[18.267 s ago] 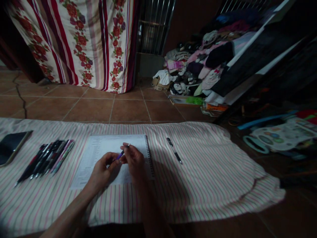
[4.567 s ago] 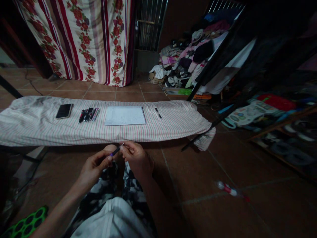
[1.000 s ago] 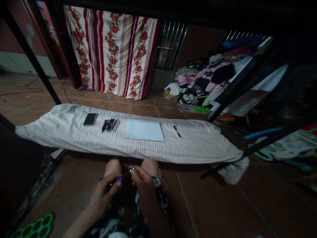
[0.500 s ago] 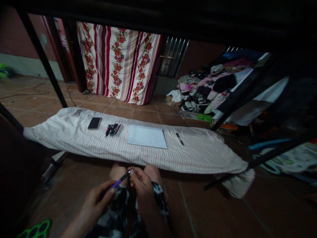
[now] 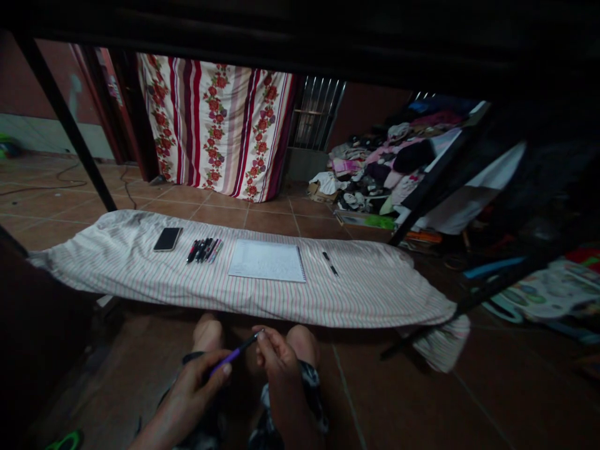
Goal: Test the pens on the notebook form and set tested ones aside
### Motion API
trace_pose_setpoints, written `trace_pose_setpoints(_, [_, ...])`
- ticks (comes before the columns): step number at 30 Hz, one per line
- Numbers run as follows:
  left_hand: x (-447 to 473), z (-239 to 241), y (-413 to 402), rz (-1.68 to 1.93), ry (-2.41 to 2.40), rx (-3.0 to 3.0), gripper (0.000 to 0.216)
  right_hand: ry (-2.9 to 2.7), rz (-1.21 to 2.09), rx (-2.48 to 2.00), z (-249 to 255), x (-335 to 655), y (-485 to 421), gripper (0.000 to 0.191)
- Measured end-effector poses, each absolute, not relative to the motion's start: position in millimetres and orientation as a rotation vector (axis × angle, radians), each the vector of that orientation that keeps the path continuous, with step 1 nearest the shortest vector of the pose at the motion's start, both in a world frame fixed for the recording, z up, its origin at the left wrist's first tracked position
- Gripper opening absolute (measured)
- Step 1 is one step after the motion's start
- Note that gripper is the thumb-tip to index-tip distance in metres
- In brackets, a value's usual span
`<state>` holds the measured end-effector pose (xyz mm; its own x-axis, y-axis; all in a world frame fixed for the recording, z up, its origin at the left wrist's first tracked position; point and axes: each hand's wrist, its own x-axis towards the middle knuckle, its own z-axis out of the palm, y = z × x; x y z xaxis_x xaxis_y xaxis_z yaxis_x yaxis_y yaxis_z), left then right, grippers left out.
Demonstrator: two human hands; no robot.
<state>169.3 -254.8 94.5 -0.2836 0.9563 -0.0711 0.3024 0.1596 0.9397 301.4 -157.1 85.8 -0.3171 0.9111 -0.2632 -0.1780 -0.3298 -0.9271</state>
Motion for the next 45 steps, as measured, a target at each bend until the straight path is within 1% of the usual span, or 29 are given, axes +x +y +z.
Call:
trace_pose_setpoints(4, [173,93,-252,1.112,1.719,1.227,0.035,-1.05,1.856,-1.073,84,304,-152,0.039])
trace_pose_setpoints(10, [177,95,-243,1.082,1.716,1.266,0.035,-0.976,1.806,-1.08,85,305,-147,0.04])
trace_pose_setpoints(15, [182,106,-229,1.035,1.712,1.307,0.036,-1.0,1.745,-1.144,84,312,-132,0.046])
trace_pose_setpoints(20, [188,107,-209,1.074,1.857,1.524,0.033,-1.08,1.653,-1.157,97,317,-117,0.029])
trace_pose_setpoints(23, [188,100,-197,1.027,2.033,1.749,0.035,-1.091,1.633,-1.177,95,311,-105,0.024])
trace_pose_setpoints(27, [185,91,-181,0.986,2.225,1.977,0.034,-1.062,1.607,-1.173,81,302,-87,0.029])
trace_pose_setpoints(32, [180,92,-163,1.044,2.164,1.966,0.03,-1.229,1.525,-1.104,78,300,-73,0.031])
trace_pose_setpoints(35, [176,92,-152,0.936,2.211,1.944,0.029,-1.174,1.565,-1.124,77,299,-63,0.029])
trace_pose_setpoints(39, [173,89,-138,0.764,2.293,1.982,0.028,-1.07,1.683,-1.164,75,292,-47,0.031])
trace_pose_setpoints(45, [169,81,-110,0.749,2.389,2.071,0.027,-1.136,1.612,-1.201,81,280,-19,0.036])
